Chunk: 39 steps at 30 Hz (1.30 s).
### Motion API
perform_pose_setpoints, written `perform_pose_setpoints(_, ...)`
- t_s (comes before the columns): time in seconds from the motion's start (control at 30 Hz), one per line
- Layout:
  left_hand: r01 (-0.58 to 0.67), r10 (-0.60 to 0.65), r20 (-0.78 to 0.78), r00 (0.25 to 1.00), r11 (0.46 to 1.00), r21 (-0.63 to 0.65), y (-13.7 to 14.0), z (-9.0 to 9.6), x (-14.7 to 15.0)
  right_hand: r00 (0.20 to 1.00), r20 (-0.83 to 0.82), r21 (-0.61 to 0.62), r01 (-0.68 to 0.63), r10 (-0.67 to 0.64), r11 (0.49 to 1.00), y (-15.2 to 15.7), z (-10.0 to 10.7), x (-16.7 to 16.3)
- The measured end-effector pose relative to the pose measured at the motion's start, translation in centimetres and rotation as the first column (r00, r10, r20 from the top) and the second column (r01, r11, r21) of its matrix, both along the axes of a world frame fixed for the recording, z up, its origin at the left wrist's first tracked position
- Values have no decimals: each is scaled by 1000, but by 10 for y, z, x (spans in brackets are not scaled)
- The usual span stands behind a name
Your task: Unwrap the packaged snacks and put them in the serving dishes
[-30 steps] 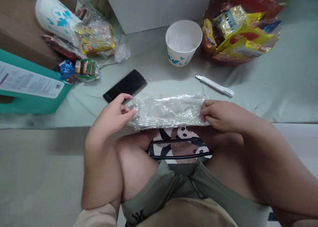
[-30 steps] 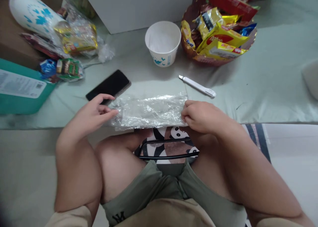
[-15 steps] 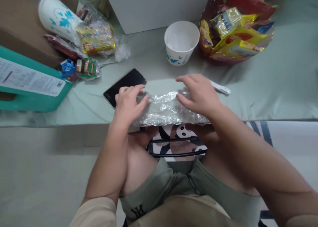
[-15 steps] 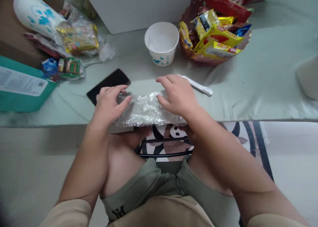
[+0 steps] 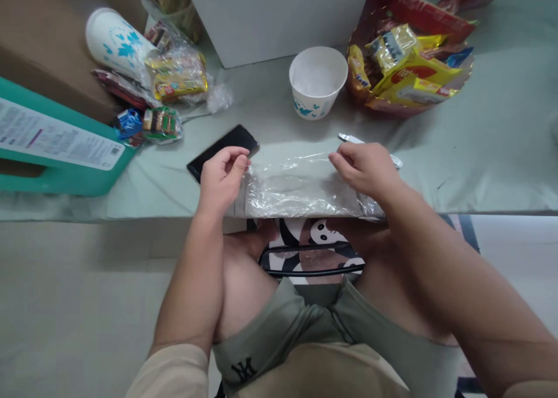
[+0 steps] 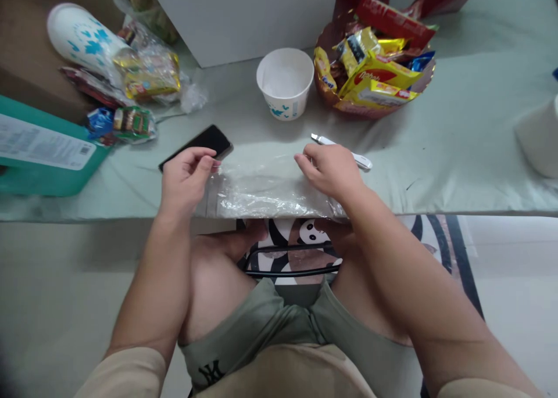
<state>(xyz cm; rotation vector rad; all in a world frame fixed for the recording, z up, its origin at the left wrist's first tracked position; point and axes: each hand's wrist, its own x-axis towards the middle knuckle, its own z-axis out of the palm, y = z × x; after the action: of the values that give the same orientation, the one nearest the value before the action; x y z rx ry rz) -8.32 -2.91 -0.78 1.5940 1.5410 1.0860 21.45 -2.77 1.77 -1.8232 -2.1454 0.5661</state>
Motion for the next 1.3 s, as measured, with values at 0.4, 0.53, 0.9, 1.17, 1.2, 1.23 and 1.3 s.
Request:
perform_pose_setpoints(0.4, 245, -259, -244, 935, 966, -85, -1, -2, -8, 987, -157, 38, -34, 39, 999, -3, 3, 8)
perform_pose_setpoints(0.53, 128, -128, -21, 992, 992, -22, 0, 0, -2, 975, -222, 26, 9, -3, 1000, -4, 2, 11)
perform_pose_setpoints(0.9, 372, -92, 646, 758, 874, -312, -2, 11, -8, 954, -300, 0, -24, 23, 1000, -1, -3, 11)
perform_pose_setpoints(1.17, 413, -94, 734, 673, 871, -267, -2, 13, -8, 929, -371, -6, 2, -4, 1000, -2, -4, 11)
perform_pose_setpoints(1.2, 402, -97, 753, 651, 886, -233, -1, 13, -7, 927, -375, 0, 1, -1, 1000, -1, -4, 11)
perform_pose_setpoints(1.23, 387, -105, 766, 634, 901, -197, -1, 13, -6, 925, -380, 6, -1, 3, 1000, -1, -5, 11)
perform_pose_setpoints(1.3, 362, -126, 766, 631, 921, -146, -1, 13, -4, 923, -385, 15, -3, 8, 1000, -1, -6, 10)
